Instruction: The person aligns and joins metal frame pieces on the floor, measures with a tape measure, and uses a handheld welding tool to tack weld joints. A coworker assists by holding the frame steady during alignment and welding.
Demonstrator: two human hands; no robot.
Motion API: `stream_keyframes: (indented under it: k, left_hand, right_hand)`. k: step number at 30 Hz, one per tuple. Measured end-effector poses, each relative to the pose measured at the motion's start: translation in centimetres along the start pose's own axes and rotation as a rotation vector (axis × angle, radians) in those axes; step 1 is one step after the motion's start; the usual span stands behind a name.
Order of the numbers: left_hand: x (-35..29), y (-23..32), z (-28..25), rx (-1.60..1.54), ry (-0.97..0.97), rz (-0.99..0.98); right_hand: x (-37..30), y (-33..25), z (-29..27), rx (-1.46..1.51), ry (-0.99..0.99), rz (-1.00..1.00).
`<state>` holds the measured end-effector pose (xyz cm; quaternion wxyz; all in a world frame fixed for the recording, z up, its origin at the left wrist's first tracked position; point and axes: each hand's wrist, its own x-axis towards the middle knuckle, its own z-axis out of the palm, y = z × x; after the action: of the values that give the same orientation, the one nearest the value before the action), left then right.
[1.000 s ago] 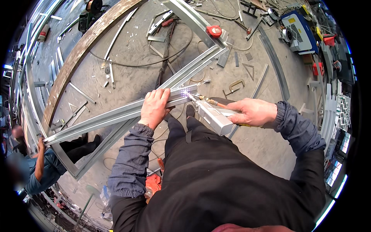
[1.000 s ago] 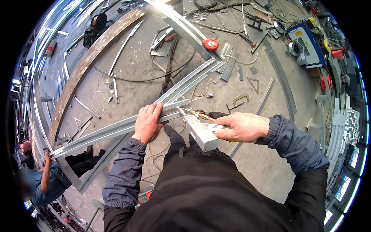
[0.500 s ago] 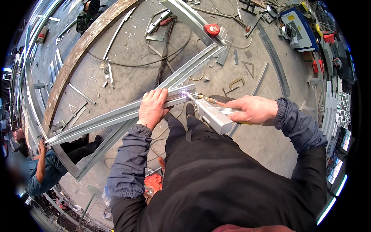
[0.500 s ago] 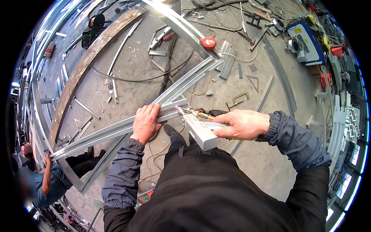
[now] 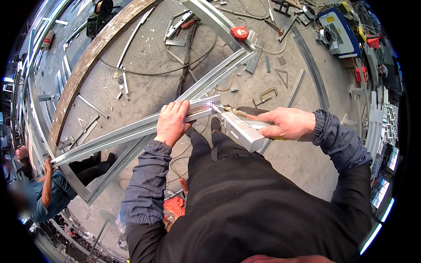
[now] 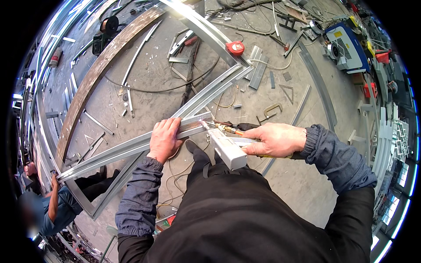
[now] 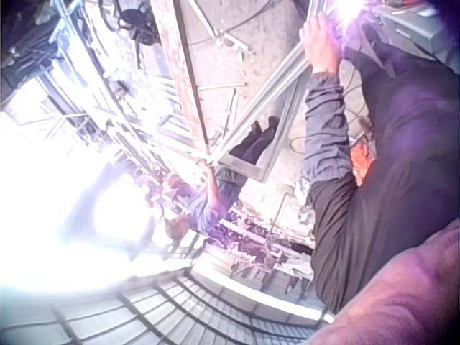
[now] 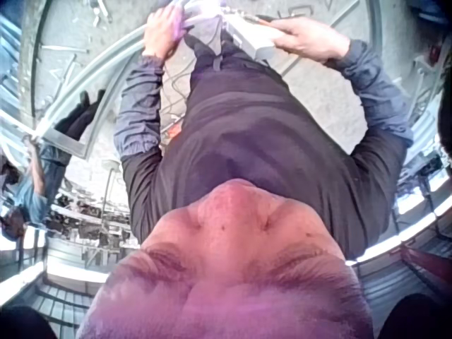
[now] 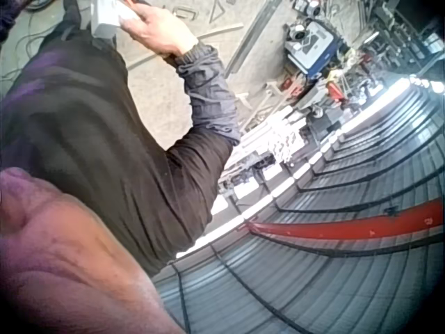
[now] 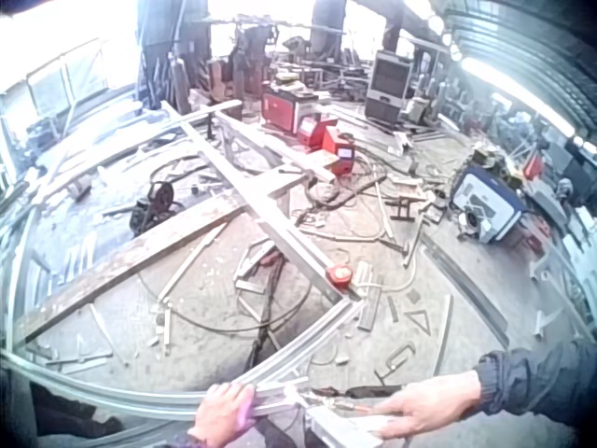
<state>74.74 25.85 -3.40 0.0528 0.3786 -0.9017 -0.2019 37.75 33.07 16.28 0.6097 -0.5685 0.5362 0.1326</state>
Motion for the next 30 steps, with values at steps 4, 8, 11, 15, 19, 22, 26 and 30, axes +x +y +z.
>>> stream_keyframes:
  k: [4, 8, 11, 15, 19, 22, 26, 30]
  left_hand:
    - [0.0, -0.12, 0.18, 0.013, 0.006, 0.006]
    - [-0.05, -0.16, 0.21, 0.037, 0.015, 0.024]
    - [-0.05, -0.1, 0.08, 0.045, 0.007, 0.027]
    - [-0.06, -0.21, 0.21, 0.039, 0.01, 0.031]
    - [0.0, -0.13, 0.15, 0.035, 0.014, 0.025]
    - [0.0, -0.02, 0.07, 0.012, 0.014, 0.007]
    - [0.04, -0.13, 0.1, 0.03, 0.017, 0.026]
    - [0.02, -0.1, 0.0, 0.042, 0.015, 0.034]
  right_hand:
    - [-0.25, -0.36, -0.26, 0.004, -0.006, 0.011]
    - [-0.34, -0.4, -0.38, -0.02, -0.016, 0.022]
    - [-0.38, -0.13, -0.3, -0.029, -0.008, 0.02]
    - [-0.37, 0.15, -0.22, -0.027, 0.007, 0.002]
    - [-0.6, -0.47, -0.5, -0.016, -0.006, 0.026]
    - [-0.7, -0.69, -0.55, -0.001, -0.017, 0.048]
    - [-0.7, -0.43, -0.43, -0.004, -0.01, 0.051]
    - [-0.9, -0.83, -0.56, 0.016, -0.018, 0.063]
